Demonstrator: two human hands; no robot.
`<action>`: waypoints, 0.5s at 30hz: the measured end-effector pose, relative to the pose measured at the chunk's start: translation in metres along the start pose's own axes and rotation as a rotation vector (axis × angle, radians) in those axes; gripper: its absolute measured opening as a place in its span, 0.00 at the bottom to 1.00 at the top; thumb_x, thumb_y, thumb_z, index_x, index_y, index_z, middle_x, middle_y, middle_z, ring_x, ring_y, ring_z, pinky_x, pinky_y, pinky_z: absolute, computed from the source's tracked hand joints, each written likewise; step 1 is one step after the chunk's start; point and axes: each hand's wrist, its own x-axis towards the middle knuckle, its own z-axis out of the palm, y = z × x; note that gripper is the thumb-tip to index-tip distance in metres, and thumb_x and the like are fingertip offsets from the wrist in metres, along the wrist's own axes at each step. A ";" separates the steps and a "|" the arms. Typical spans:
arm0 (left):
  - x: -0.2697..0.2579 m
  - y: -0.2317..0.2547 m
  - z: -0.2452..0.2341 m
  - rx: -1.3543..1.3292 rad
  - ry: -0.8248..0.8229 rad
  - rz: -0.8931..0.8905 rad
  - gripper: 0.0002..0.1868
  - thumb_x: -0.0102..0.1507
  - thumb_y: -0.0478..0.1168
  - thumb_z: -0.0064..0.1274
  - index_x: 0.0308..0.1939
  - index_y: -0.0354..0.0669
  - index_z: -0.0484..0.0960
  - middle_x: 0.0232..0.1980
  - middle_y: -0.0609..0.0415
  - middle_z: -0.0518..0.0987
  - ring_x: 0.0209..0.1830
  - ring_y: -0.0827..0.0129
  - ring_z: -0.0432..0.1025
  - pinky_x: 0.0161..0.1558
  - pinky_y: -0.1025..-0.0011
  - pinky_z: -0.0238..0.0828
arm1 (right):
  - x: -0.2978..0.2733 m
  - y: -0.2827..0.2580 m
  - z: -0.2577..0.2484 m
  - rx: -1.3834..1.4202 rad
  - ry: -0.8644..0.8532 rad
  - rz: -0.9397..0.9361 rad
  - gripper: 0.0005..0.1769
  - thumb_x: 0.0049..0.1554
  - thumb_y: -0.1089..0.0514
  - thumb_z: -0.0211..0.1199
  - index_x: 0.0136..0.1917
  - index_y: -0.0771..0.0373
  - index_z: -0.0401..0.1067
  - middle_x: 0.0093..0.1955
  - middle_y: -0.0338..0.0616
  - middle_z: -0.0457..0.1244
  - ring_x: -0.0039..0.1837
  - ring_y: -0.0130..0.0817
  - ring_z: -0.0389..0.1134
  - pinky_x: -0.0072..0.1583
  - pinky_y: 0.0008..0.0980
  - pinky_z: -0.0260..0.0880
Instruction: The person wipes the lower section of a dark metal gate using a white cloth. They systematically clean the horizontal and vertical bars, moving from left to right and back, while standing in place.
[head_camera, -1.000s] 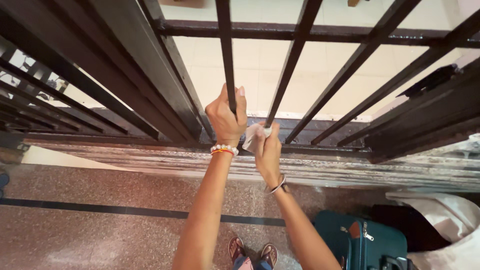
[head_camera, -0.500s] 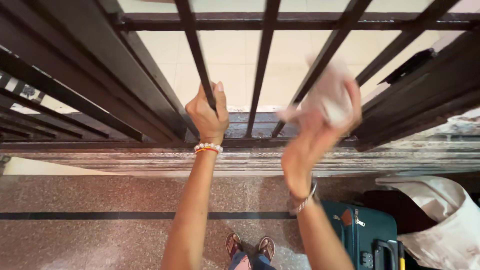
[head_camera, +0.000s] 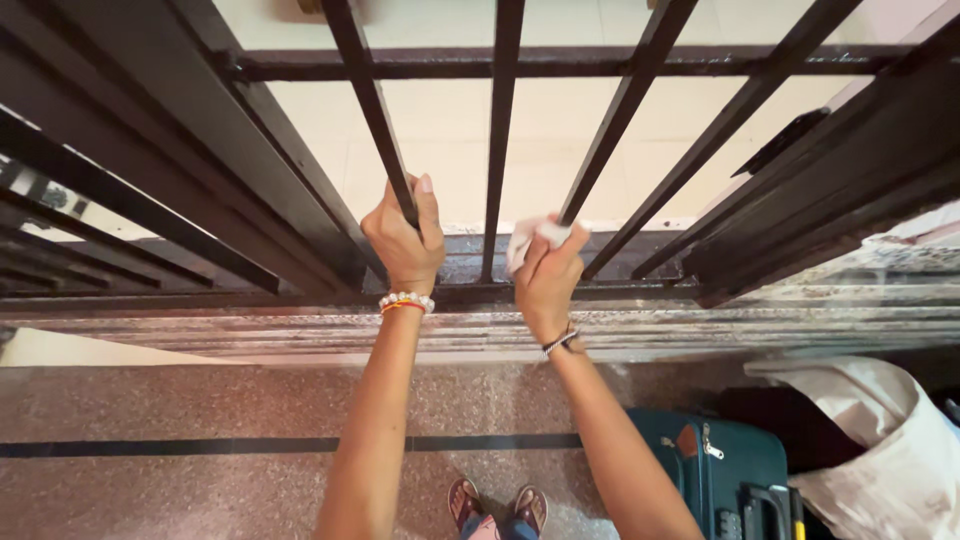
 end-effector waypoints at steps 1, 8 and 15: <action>0.001 0.002 -0.001 0.006 0.007 0.016 0.14 0.73 0.42 0.49 0.35 0.37 0.75 0.23 0.48 0.70 0.21 0.55 0.70 0.27 0.62 0.64 | -0.009 0.008 0.001 -0.029 -0.019 0.026 0.17 0.71 0.55 0.48 0.66 0.70 0.57 0.43 0.58 0.68 0.46 0.53 0.73 0.46 0.45 0.71; 0.001 0.009 -0.003 0.031 0.005 -0.023 0.14 0.71 0.42 0.49 0.34 0.37 0.76 0.20 0.48 0.69 0.19 0.54 0.69 0.26 0.61 0.63 | -0.058 0.025 -0.026 0.225 -0.098 0.281 0.25 0.71 0.46 0.44 0.72 0.64 0.58 0.67 0.60 0.59 0.56 0.48 0.73 0.61 0.41 0.78; -0.001 0.010 -0.002 0.027 0.002 -0.026 0.14 0.72 0.41 0.49 0.34 0.36 0.76 0.20 0.48 0.69 0.20 0.55 0.70 0.27 0.61 0.63 | 0.032 -0.051 -0.094 0.120 0.306 -0.109 0.32 0.77 0.39 0.43 0.82 0.58 0.39 0.83 0.58 0.39 0.83 0.49 0.50 0.76 0.51 0.63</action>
